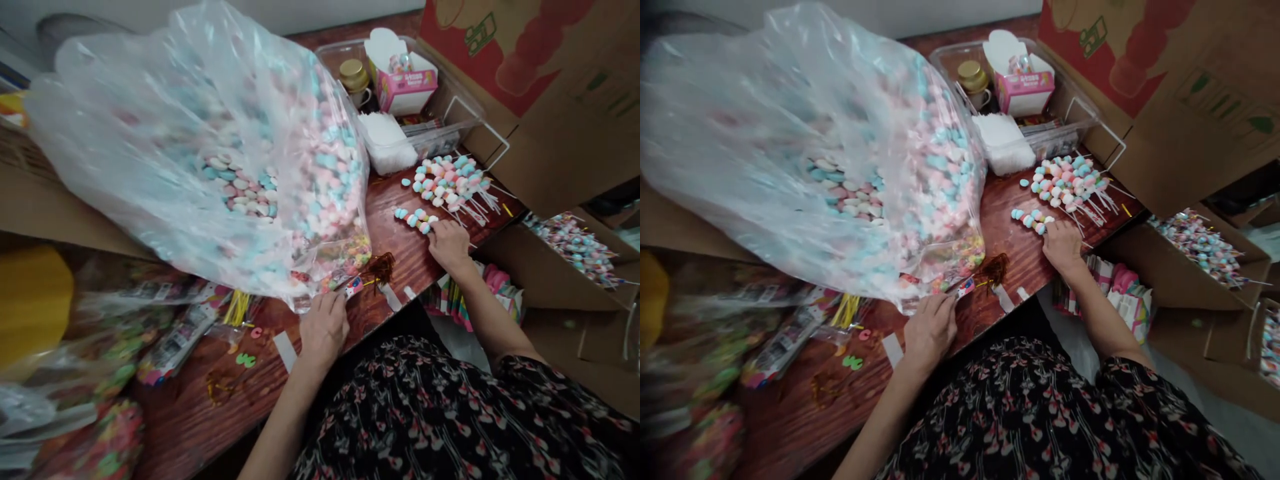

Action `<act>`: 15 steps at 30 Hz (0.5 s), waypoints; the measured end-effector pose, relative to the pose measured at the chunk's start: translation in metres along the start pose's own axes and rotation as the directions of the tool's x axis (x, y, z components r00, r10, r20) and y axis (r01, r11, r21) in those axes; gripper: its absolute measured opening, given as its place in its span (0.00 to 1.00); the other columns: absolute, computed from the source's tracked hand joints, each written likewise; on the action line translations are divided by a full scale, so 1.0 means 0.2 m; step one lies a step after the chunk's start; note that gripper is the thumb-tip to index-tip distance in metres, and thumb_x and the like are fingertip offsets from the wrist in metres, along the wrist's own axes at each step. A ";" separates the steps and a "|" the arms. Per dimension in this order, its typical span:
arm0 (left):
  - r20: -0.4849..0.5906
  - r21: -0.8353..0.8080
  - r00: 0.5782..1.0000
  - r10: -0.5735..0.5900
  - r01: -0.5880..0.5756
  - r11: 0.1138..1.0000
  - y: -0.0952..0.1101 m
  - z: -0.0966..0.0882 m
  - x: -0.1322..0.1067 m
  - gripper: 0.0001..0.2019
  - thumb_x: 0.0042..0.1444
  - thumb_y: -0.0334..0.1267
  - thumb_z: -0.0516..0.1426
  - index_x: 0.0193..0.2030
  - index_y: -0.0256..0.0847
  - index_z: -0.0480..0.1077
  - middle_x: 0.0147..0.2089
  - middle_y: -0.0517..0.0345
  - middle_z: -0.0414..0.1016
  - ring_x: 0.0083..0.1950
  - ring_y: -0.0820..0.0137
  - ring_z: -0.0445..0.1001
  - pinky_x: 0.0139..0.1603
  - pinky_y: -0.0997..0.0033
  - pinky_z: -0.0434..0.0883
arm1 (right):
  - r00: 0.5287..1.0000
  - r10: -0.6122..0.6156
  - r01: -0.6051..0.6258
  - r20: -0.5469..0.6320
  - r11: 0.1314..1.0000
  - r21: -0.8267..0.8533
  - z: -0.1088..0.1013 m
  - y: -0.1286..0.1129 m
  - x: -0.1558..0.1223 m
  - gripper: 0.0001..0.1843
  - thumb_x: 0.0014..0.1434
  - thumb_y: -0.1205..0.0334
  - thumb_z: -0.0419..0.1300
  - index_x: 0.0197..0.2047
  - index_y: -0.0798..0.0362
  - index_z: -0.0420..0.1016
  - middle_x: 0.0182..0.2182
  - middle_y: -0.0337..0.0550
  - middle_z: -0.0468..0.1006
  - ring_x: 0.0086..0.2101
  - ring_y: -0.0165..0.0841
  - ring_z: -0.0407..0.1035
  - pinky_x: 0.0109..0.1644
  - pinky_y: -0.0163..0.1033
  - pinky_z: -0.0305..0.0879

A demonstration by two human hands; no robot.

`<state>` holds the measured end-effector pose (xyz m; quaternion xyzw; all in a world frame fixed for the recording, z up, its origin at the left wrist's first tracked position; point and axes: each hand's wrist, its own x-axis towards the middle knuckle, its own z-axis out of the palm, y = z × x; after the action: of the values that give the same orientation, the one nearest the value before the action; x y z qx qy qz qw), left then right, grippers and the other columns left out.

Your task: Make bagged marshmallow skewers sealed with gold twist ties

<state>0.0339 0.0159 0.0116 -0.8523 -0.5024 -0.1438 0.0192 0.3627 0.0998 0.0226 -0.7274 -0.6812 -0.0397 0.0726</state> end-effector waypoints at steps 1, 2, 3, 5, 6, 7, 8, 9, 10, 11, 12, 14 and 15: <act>-0.042 -0.007 0.999 0.020 -0.020 1.000 -0.01 0.00 0.00 0.11 0.57 0.27 0.54 0.44 0.40 0.73 0.41 0.49 0.76 0.44 0.61 0.72 0.44 0.63 0.71 | 1.000 -0.005 0.005 0.008 1.000 -0.006 -0.01 0.00 0.01 0.13 0.62 0.64 0.52 0.44 0.58 0.75 0.40 0.53 0.76 0.40 0.41 0.64 0.41 0.43 0.51; -0.069 -0.007 0.997 0.034 -0.035 0.999 -0.02 0.00 -0.01 0.10 0.57 0.27 0.54 0.43 0.41 0.73 0.40 0.50 0.76 0.43 0.61 0.72 0.44 0.63 0.70 | 1.000 -0.009 0.009 0.013 1.000 -0.011 -0.02 0.01 0.01 0.12 0.62 0.65 0.52 0.45 0.57 0.75 0.40 0.53 0.77 0.40 0.40 0.64 0.41 0.42 0.50; -0.076 0.000 0.996 0.044 -0.044 0.999 -0.02 0.00 -0.01 0.10 0.58 0.28 0.54 0.43 0.41 0.73 0.40 0.50 0.76 0.43 0.62 0.73 0.44 0.64 0.70 | 1.000 -0.014 0.014 0.014 1.000 -0.016 -0.02 0.02 0.00 0.13 0.61 0.66 0.52 0.46 0.57 0.74 0.40 0.52 0.77 0.40 0.40 0.64 0.41 0.42 0.50; -0.037 0.024 0.998 0.045 -0.044 0.999 -0.01 -0.01 -0.02 0.10 0.59 0.29 0.54 0.44 0.41 0.73 0.41 0.50 0.76 0.43 0.62 0.73 0.44 0.63 0.70 | 1.000 -0.019 0.019 0.010 1.000 -0.024 -0.03 0.04 -0.01 0.14 0.60 0.67 0.53 0.47 0.56 0.74 0.40 0.51 0.77 0.41 0.39 0.65 0.41 0.42 0.49; -0.001 0.037 0.999 0.035 -0.035 0.999 0.00 -0.02 -0.03 0.11 0.59 0.29 0.54 0.46 0.41 0.73 0.42 0.49 0.76 0.44 0.61 0.72 0.45 0.63 0.70 | 1.000 -0.020 0.020 0.009 0.999 -0.025 -0.02 0.05 -0.02 0.14 0.60 0.67 0.53 0.47 0.55 0.74 0.40 0.50 0.78 0.41 0.39 0.66 0.41 0.42 0.50; 0.034 0.049 0.999 0.021 -0.022 0.999 0.02 -0.03 -0.03 0.12 0.59 0.29 0.53 0.48 0.41 0.73 0.43 0.49 0.76 0.45 0.61 0.72 0.45 0.63 0.69 | 1.000 -0.021 0.021 0.008 0.999 -0.026 -0.02 0.06 -0.04 0.13 0.60 0.67 0.53 0.46 0.55 0.75 0.40 0.50 0.78 0.41 0.39 0.66 0.41 0.42 0.50; 0.057 0.057 0.998 0.004 -0.007 0.998 0.03 -0.04 -0.04 0.13 0.59 0.29 0.53 0.49 0.40 0.73 0.45 0.48 0.76 0.45 0.61 0.72 0.46 0.63 0.69 | 1.000 -0.025 0.025 0.007 0.999 -0.025 -0.01 0.07 -0.05 0.12 0.61 0.66 0.53 0.45 0.55 0.76 0.40 0.50 0.78 0.40 0.39 0.66 0.40 0.42 0.50; 0.067 0.059 0.998 -0.011 0.007 0.998 0.04 -0.04 -0.05 0.14 0.59 0.29 0.53 0.50 0.40 0.72 0.46 0.48 0.76 0.46 0.60 0.72 0.46 0.63 0.69 | 1.000 -0.028 0.028 0.002 0.999 -0.019 0.00 0.08 -0.06 0.12 0.62 0.65 0.52 0.43 0.55 0.76 0.40 0.50 0.78 0.40 0.39 0.67 0.40 0.41 0.51; 0.063 0.055 0.998 -0.026 0.023 0.998 0.05 -0.04 -0.05 0.13 0.58 0.29 0.54 0.49 0.39 0.73 0.46 0.48 0.76 0.46 0.60 0.71 0.46 0.63 0.69 | 1.000 -0.028 0.028 -0.008 1.000 -0.010 0.01 0.09 -0.07 0.13 0.63 0.64 0.52 0.42 0.56 0.77 0.40 0.50 0.79 0.40 0.39 0.67 0.40 0.41 0.52; 0.046 0.045 0.998 -0.037 0.035 0.998 0.05 -0.04 -0.05 0.12 0.58 0.28 0.54 0.47 0.39 0.74 0.45 0.49 0.77 0.45 0.60 0.71 0.45 0.63 0.69 | 0.999 -0.024 0.025 -0.026 1.000 0.004 0.02 0.10 -0.07 0.13 0.64 0.64 0.51 0.41 0.56 0.77 0.39 0.51 0.79 0.39 0.39 0.68 0.40 0.41 0.53; 0.016 0.027 0.999 -0.046 0.045 0.999 0.05 -0.03 -0.05 0.10 0.58 0.29 0.54 0.43 0.39 0.74 0.43 0.49 0.77 0.45 0.60 0.71 0.43 0.63 0.69 | 0.999 -0.018 0.019 -0.047 1.000 0.023 0.03 0.10 -0.08 0.14 0.64 0.63 0.50 0.42 0.56 0.77 0.39 0.52 0.79 0.39 0.39 0.68 0.40 0.40 0.54; -0.057 -0.036 0.996 -0.062 0.060 0.998 0.04 0.00 -0.05 0.07 0.58 0.29 0.55 0.37 0.39 0.75 0.38 0.51 0.76 0.42 0.62 0.71 0.41 0.65 0.69 | 0.996 -0.014 0.020 -0.088 0.997 0.071 0.02 0.11 -0.08 0.15 0.65 0.63 0.49 0.43 0.57 0.77 0.39 0.52 0.79 0.39 0.39 0.70 0.40 0.40 0.56; -0.090 -0.077 0.994 -0.070 0.063 0.995 0.03 0.01 -0.05 0.07 0.59 0.29 0.55 0.35 0.40 0.74 0.35 0.52 0.76 0.40 0.63 0.71 0.40 0.65 0.69 | 0.994 -0.024 0.034 -0.102 0.995 0.095 0.00 0.12 -0.08 0.15 0.65 0.63 0.49 0.44 0.57 0.77 0.40 0.52 0.80 0.39 0.38 0.70 0.40 0.39 0.57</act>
<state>0.0345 0.0042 0.0080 -0.8277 -0.5235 -0.2021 0.0059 0.3851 0.0835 0.0182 -0.7100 -0.6884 -0.0445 0.1417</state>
